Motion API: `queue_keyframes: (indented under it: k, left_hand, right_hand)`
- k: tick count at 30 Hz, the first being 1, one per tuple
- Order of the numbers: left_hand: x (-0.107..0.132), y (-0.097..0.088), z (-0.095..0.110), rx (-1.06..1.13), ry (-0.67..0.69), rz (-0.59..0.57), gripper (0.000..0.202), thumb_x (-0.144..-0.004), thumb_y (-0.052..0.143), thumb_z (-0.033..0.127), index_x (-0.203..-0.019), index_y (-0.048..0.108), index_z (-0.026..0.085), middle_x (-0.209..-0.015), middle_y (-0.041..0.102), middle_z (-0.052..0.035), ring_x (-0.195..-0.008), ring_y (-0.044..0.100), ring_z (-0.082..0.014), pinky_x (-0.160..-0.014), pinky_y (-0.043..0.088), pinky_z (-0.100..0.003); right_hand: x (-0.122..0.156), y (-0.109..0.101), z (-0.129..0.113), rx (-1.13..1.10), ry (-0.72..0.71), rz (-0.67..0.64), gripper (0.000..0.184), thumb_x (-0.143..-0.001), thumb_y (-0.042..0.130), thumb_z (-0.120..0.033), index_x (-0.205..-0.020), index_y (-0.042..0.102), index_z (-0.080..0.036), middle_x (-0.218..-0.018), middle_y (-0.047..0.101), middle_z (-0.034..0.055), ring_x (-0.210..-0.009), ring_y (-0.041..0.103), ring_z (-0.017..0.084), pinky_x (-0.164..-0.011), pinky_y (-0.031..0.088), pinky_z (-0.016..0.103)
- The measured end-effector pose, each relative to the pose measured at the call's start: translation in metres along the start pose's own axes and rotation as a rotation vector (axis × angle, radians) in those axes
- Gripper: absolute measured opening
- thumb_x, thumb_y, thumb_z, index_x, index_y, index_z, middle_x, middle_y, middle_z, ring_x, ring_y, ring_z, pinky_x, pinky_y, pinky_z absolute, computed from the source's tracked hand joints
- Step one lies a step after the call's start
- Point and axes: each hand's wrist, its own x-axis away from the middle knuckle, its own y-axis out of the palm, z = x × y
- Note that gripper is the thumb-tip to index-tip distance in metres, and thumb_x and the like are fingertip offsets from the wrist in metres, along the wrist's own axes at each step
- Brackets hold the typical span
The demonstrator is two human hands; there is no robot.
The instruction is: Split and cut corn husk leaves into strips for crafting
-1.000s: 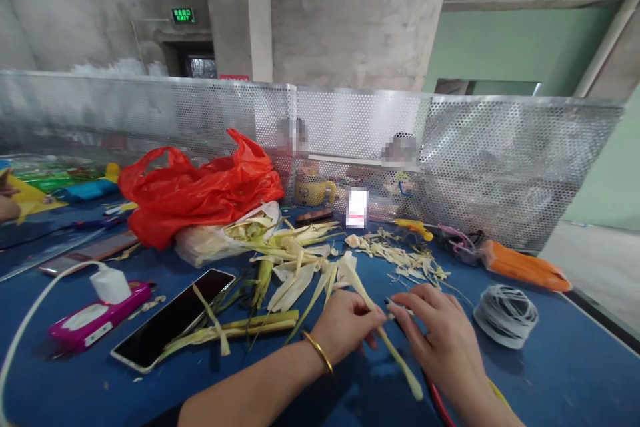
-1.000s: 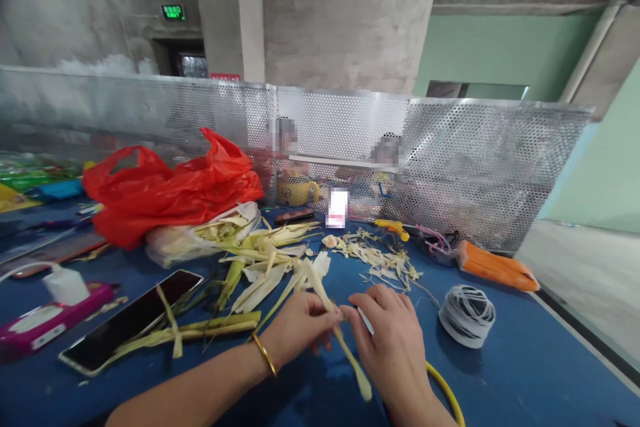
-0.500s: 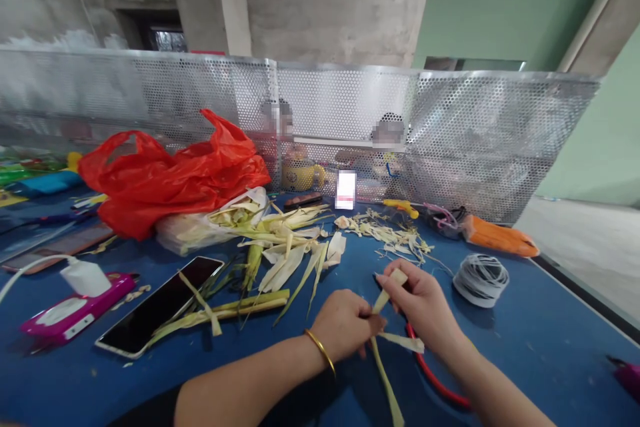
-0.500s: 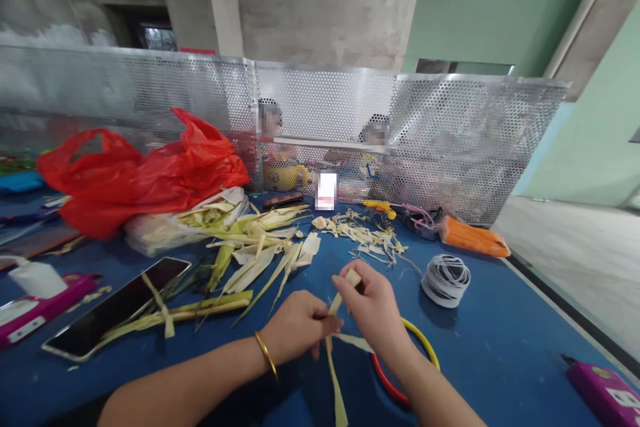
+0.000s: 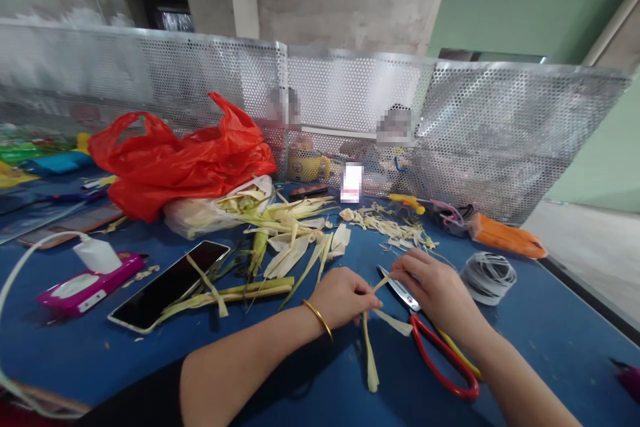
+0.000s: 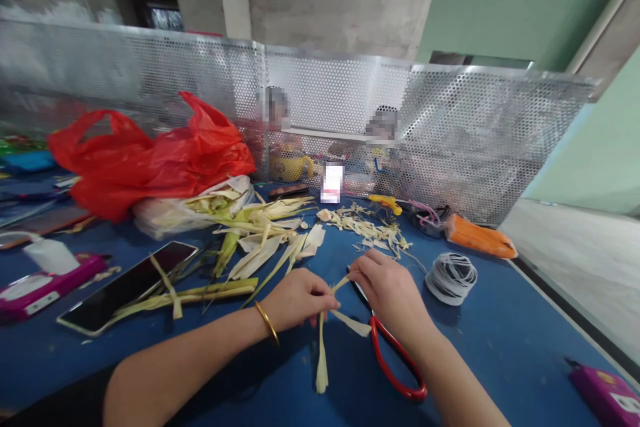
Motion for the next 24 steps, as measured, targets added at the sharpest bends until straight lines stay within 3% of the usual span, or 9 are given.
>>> queue_keyframes:
  k: [2, 4, 9, 12, 14, 17, 20, 24]
  left_hand:
    - [0.000, 0.001, -0.001, -0.055, 0.032, 0.008, 0.027, -0.075, 0.061, 0.034, -0.057, 0.070, 0.016, -0.047, 0.059, 0.0007, -0.045, 0.054, -0.0109, -0.053, 0.038, -0.020]
    - [0.000, 0.001, -0.002, -0.101, 0.049, 0.015, 0.027, -0.074, 0.060, 0.034, -0.056, 0.070, 0.017, -0.048, 0.061, 0.0001, -0.047, 0.056, -0.0116, -0.053, 0.038, -0.020]
    - [-0.001, 0.002, -0.003, -0.037, -0.023, -0.022, 0.030, -0.074, 0.062, 0.040, -0.058, 0.070, 0.016, -0.048, 0.061, -0.0003, -0.045, 0.054, -0.0109, -0.050, 0.038, -0.020]
    - [-0.002, 0.004, -0.002, 0.118, -0.098, -0.034, 0.034, -0.074, 0.061, 0.045, -0.061, 0.069, 0.015, -0.050, 0.062, -0.0014, -0.042, 0.052, -0.0104, -0.044, 0.036, -0.020]
    - [-0.003, 0.006, 0.000, 0.255, -0.145, -0.048, 0.034, -0.075, 0.061, 0.045, -0.065, 0.069, 0.014, -0.058, 0.066, -0.0034, -0.042, 0.053, -0.0102, -0.041, 0.036, -0.020]
    - [-0.007, 0.009, 0.001, 0.453, -0.228, 0.006, 0.030, -0.076, 0.062, 0.041, -0.066, 0.067, 0.014, -0.062, 0.068, -0.0043, -0.040, 0.053, -0.0093, -0.039, 0.034, -0.019]
    - [-0.010, 0.011, 0.001, 0.669, -0.323, 0.091, 0.025, -0.077, 0.061, 0.034, -0.063, 0.065, 0.014, -0.058, 0.066, -0.0024, -0.037, 0.051, -0.0082, -0.036, 0.032, -0.019]
    - [-0.011, 0.008, 0.002, 0.865, -0.393, 0.091, 0.023, -0.079, 0.057, 0.033, -0.069, 0.065, 0.013, -0.061, 0.064, -0.0009, -0.046, 0.057, -0.0088, -0.044, 0.040, -0.019]
  right_hand:
    - [0.001, 0.002, -0.001, 0.100, -0.004, 0.008, 0.027, -0.094, 0.042, -0.031, -0.076, 0.059, -0.020, -0.079, 0.060, 0.0035, -0.065, 0.055, 0.015, -0.058, 0.040, 0.025]
    - [0.002, 0.004, -0.003, 0.064, 0.025, 0.017, 0.027, -0.094, 0.043, -0.032, -0.075, 0.058, -0.020, -0.076, 0.060, 0.0026, -0.065, 0.055, 0.015, -0.058, 0.039, 0.024]
    - [0.002, 0.008, -0.005, -0.410, 0.290, 0.059, 0.028, -0.089, 0.051, -0.041, -0.073, 0.060, -0.019, -0.055, 0.056, -0.0019, -0.052, 0.054, 0.014, -0.053, 0.041, 0.024]
    - [0.000, 0.010, -0.007, -0.659, 0.428, 0.136, 0.029, -0.083, 0.057, -0.046, -0.075, 0.060, -0.018, -0.056, 0.057, -0.0017, -0.049, 0.055, 0.014, -0.050, 0.044, 0.025]
    - [0.000, 0.011, -0.010, -0.700, 0.441, 0.179, 0.029, -0.081, 0.058, -0.047, -0.078, 0.060, -0.018, -0.058, 0.059, -0.0011, -0.051, 0.056, 0.014, -0.051, 0.045, 0.025]
    - [0.004, 0.014, -0.017, -0.596, 0.347, 0.189, 0.024, -0.085, 0.054, -0.041, -0.079, 0.060, -0.019, -0.059, 0.061, -0.0005, -0.054, 0.058, 0.014, -0.052, 0.045, 0.024]
    - [0.012, 0.022, -0.029, -0.325, 0.184, 0.202, 0.017, -0.088, 0.049, -0.031, -0.080, 0.060, -0.020, -0.067, 0.064, 0.0007, -0.057, 0.057, 0.013, -0.054, 0.042, 0.023]
    - [0.020, 0.036, -0.040, 0.019, -0.052, 0.248, 0.016, -0.091, 0.045, -0.022, -0.083, 0.059, -0.020, -0.071, 0.066, 0.0011, -0.062, 0.060, 0.013, -0.057, 0.038, 0.023]
